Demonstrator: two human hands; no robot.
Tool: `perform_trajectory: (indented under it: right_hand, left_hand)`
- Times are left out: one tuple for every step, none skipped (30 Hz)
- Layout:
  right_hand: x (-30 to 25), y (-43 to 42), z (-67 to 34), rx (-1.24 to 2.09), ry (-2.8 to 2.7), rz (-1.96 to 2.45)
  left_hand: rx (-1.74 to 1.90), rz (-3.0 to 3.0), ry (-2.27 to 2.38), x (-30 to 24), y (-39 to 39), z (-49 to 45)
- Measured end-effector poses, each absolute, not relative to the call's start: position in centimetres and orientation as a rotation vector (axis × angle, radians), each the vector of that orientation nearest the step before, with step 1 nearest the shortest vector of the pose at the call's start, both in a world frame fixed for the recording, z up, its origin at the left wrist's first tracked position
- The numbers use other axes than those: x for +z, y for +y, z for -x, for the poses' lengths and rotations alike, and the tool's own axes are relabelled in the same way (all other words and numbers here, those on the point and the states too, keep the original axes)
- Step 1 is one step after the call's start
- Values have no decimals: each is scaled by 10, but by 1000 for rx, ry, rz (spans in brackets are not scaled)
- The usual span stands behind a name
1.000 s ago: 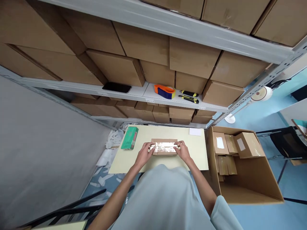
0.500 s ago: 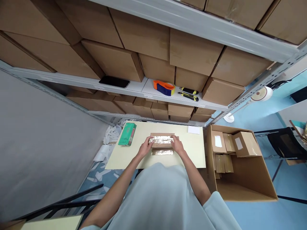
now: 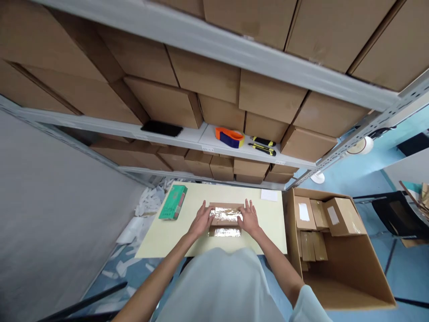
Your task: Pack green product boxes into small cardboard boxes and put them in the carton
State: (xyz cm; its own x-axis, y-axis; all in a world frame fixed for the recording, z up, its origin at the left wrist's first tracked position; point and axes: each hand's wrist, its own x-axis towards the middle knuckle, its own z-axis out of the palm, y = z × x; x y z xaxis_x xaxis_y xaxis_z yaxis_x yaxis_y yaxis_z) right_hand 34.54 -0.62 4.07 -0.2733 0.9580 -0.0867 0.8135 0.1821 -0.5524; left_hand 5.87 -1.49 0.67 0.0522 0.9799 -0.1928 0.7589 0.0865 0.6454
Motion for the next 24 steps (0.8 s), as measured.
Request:
perform_trajectory:
  right_hand:
    - [53,4,-341,683,-2253,1659]
    - [69,18,-336,625,-2338,1621]
    - [87,34,-330,571,-2430,1573]
    - [108,53,-323,517,-2506,1530]
    - [131,75,-315,448,-2550,1503]
    - [154,100,-307,394,-2542,1488]
    - [176,125,-297,345,-2523,1478]
    - [198,151,-288,294,-2496,1474]
    - [217,177,-278,236,-2462,1468]
    - [235,200,-267,151,-2410,1481]
    - [249,221,-257,77,-2368,1513]
    - [262,238,-248,44,-2362,1562]
    - [271,252,-239,40,-2373,1630]
    - [277,262,-231,54,-2388,1701]
    - [281,269,-225,82,-2403,1767]
    - [282,274,-220,111,-2411,1822]
    - [281,278,-216,134,-2410,1860]
    - [279,281,-213,149,-2403,1885]
    - [276,283,-211,158,-2395,1899]
    - [274,285,-209,167,-2393,1911]
    - [272,288,-209,175,-2396,1916]
    - [271,290,-209,180,-2408,1907]
    - [270,292,-209,180,-2435,1868]
    - [270,294,-211,174,-2466,1814]
  left_hand:
    - [406,-1784,1744,16,-4,-58]
    - [358,-1838,1719,28,11,-58]
    - [324,-1879,1687,43,28,-59]
    - [323,-1904,1650,61,48,-61]
    - [390,-1927,1616,81,70,-65]
    - [467,-1957,1599,102,93,-69]
    - [554,-1989,1583,123,117,-74]
    - [643,-2014,1572,143,141,-79]
    - [715,-2029,1573,163,163,-83]
    - [804,-2040,1581,181,182,-87]
    - [941,-2028,1615,198,199,-89]
    - [1040,-1998,1653,212,213,-91]
    - [1120,-1953,1690,225,223,-93]
    - [1174,-1905,1723,234,229,-94]
    - [1195,-1865,1747,241,233,-94]
    - [1197,-1837,1760,244,234,-94]
    - [1189,-1823,1765,245,232,-93]
    - [1177,-1821,1764,243,229,-93]
    - [1165,-1821,1763,239,225,-92]
    - [1156,-1813,1763,234,221,-92]
    - [1150,-1800,1763,228,215,-93]
    - [1147,-1782,1764,221,210,-94]
    - [1149,-1760,1764,216,205,-96]
    - [1156,-1734,1763,210,200,-98]
